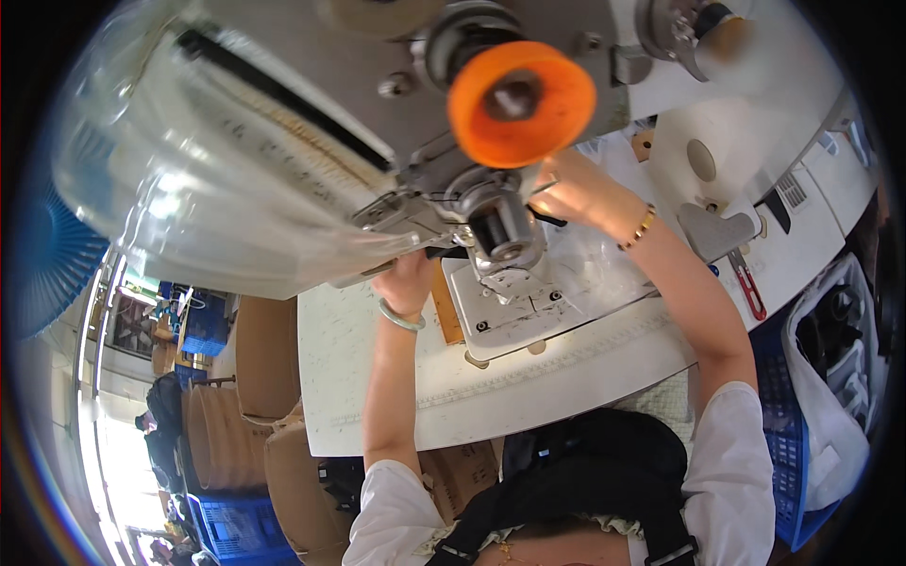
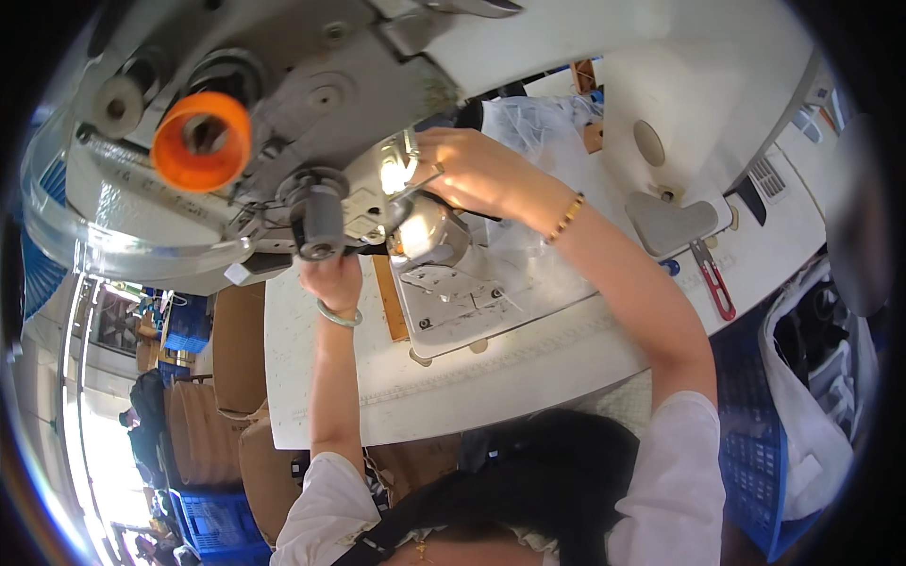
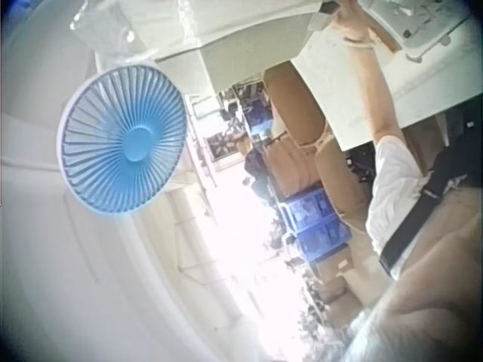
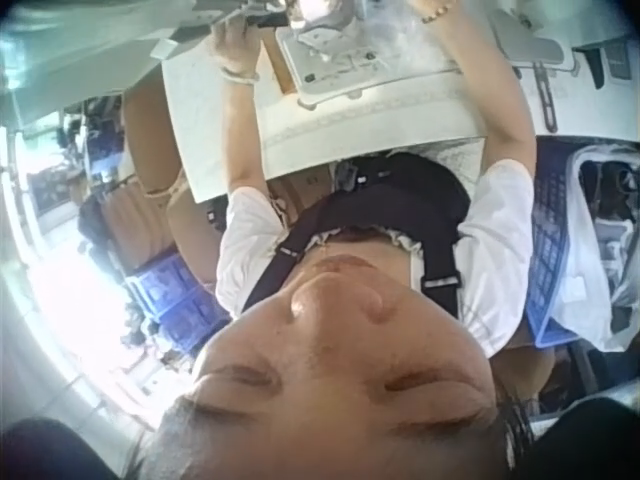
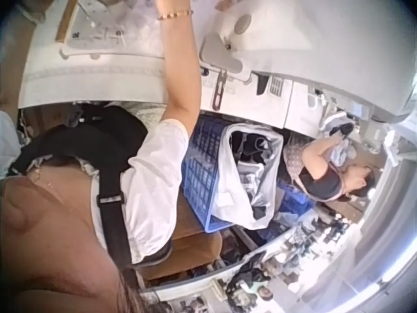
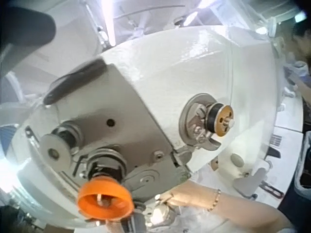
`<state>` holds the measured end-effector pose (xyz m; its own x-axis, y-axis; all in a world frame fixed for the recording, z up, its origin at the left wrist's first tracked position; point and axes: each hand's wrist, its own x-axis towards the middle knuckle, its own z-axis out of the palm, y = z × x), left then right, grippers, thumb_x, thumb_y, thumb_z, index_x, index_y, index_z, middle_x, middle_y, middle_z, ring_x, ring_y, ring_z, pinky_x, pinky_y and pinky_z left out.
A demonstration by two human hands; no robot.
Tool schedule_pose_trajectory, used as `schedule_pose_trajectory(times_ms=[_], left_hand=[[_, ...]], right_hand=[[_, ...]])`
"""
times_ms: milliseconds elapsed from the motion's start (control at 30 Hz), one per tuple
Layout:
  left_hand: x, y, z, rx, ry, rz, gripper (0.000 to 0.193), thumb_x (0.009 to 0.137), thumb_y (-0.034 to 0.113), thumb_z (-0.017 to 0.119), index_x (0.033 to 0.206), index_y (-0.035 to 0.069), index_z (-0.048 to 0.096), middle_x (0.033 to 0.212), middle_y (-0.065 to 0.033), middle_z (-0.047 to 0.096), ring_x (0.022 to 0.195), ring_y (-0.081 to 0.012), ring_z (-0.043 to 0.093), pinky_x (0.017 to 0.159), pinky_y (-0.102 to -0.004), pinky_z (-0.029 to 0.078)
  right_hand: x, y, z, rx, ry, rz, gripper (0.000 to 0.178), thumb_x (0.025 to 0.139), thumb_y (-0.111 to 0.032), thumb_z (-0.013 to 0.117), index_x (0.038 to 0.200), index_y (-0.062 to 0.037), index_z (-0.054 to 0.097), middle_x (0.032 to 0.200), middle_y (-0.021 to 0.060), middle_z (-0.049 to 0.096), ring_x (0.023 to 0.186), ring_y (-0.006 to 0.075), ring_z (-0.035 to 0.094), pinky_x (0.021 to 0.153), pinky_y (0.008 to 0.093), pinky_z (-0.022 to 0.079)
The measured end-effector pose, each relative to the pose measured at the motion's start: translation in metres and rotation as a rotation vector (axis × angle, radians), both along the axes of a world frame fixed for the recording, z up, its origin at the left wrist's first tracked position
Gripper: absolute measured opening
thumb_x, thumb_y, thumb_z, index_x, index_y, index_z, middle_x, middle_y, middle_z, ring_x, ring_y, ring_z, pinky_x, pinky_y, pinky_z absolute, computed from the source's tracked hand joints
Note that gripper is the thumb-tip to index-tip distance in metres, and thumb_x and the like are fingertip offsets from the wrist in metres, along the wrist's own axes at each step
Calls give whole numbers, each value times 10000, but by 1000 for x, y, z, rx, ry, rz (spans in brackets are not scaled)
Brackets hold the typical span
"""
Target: Using an industrial sewing machine to stitch black fabric components for shoes.
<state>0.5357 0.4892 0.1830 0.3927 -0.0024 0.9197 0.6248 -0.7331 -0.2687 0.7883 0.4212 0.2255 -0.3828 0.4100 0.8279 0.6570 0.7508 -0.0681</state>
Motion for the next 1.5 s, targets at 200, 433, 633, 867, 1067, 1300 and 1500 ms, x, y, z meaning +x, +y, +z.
schedule_pose_trajectory(times_ms=[200,433,633,867,1067,1300,1500], left_hand=[[5,-21,7,-146,36,-267,354,556,-100,611,881,22,678,944,-121,642,794,-268,614,707,-325,498],[9,-32,17,-161,69,-334,345,542,-92,597,869,3,655,855,-124,623,695,-250,617,594,-295,498],[11,-42,20,-128,64,-386,360,558,-105,576,893,-1,655,881,-107,642,778,-243,649,601,-277,498],[7,-45,21,-144,119,-392,339,583,-112,561,890,-3,655,871,-109,639,810,-262,665,591,-277,491],[4,-47,18,-136,127,-400,317,592,-96,551,875,-5,659,843,-103,627,789,-270,664,556,-288,487],[2,-50,16,-230,140,-396,226,682,-41,584,892,5,651,854,-122,644,873,-302,657,809,-386,525],[1,-53,18,-263,144,-387,267,646,-76,544,883,-5,645,854,-129,633,866,-319,655,814,-409,529]], right_hand=[[-6,-19,-3,64,-91,-49,249,682,-61,611,923,-67,672,976,61,640,952,236,588,811,331,502],[-3,-30,-3,-26,2,-41,242,713,-31,586,948,-62,632,917,56,630,941,225,603,813,315,506],[-10,-36,-10,-30,70,25,267,684,-21,596,941,-84,629,903,34,616,923,212,603,812,330,496],[-12,-44,-9,38,34,12,221,672,-37,600,893,-47,599,902,35,585,827,208,582,755,317,481],[-15,-47,-7,57,68,44,222,653,-46,603,872,-17,582,865,50,544,764,213,550,685,303,460],[-14,-50,-2,84,40,55,227,649,-36,607,873,-10,582,873,54,535,770,216,553,686,316,463],[-14,-55,2,21,51,69,231,681,-56,606,905,-9,581,895,53,538,770,205,544,698,316,459]])
